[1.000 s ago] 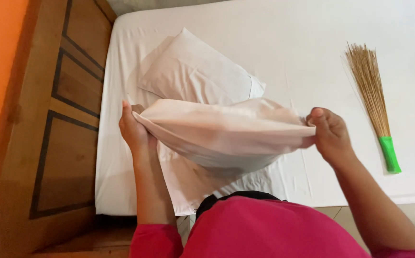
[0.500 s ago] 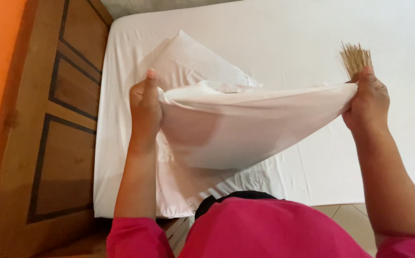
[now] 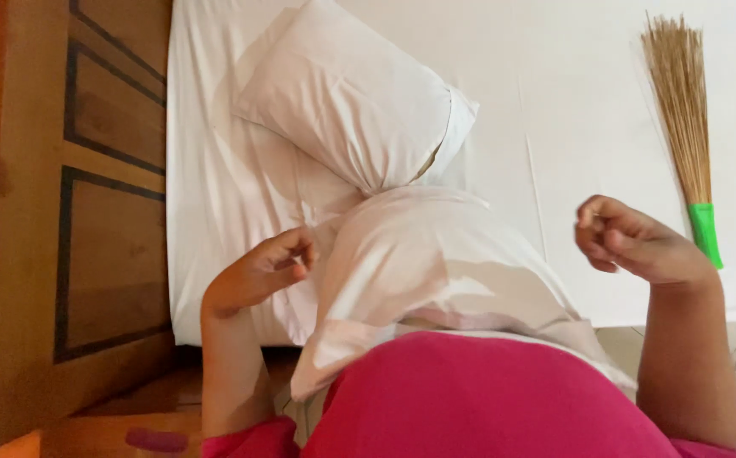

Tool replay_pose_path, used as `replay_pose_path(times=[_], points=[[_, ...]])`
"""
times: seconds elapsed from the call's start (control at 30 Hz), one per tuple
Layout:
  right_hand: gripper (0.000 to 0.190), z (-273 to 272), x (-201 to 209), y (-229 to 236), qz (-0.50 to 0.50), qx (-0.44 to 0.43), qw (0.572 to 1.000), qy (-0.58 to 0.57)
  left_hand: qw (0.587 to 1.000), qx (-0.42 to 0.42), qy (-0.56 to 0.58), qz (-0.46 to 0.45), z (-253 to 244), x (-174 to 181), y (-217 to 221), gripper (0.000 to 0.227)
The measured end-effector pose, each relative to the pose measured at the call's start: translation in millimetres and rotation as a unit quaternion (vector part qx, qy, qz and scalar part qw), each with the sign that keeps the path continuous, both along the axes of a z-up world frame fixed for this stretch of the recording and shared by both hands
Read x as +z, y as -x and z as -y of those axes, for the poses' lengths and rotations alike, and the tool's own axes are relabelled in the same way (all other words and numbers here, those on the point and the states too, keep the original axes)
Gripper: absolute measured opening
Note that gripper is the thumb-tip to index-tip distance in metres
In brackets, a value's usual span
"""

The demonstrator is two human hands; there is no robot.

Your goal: The recorder is making a bed, which involves putting on pillowcases and folding a brown blanket.

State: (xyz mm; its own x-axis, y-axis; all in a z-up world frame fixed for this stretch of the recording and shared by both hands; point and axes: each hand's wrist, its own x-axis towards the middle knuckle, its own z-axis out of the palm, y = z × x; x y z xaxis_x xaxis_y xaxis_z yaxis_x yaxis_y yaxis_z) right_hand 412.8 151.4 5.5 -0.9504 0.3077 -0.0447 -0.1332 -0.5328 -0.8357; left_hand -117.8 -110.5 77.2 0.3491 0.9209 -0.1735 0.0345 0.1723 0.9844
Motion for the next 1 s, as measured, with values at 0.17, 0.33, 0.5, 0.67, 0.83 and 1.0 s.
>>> replay_pose_path(times=[0.17,0.33,0.5,0.67,0.83,1.0], points=[[0.041,50.1,57.0,70.9,0.181,0.024,0.959,-0.216,0.987,-0.052,-0.012,-0.151,-11.8,1.6,-54.7,0.056],[0.036,73.1,64.5,67.7,0.343,0.254,0.881,-0.204,0.967,-0.174,0.072,-0.172,0.7,20.1,-59.3,0.049],[0.02,43.1,-6.2,13.0,0.142,0.26,0.947,-0.129,0.972,-0.188,0.118,-0.08,-3.4,-12.6,-41.1,0.039],[0.02,45.8,2.8,57.8,0.194,-0.041,0.979,-0.05,0.987,-0.118,0.094,0.051,-37.2,-24.5,-59.5,0.031],[0.014,47.8,6.5,58.9,0.203,0.013,0.97,-0.132,0.981,-0.145,0.094,0.09,-42.8,-22.9,-59.7,0.029],[0.006,55.2,35.0,85.0,0.278,-0.185,0.94,0.076,0.988,0.029,0.123,0.086,-48.7,-72.2,-39.5,0.032]])
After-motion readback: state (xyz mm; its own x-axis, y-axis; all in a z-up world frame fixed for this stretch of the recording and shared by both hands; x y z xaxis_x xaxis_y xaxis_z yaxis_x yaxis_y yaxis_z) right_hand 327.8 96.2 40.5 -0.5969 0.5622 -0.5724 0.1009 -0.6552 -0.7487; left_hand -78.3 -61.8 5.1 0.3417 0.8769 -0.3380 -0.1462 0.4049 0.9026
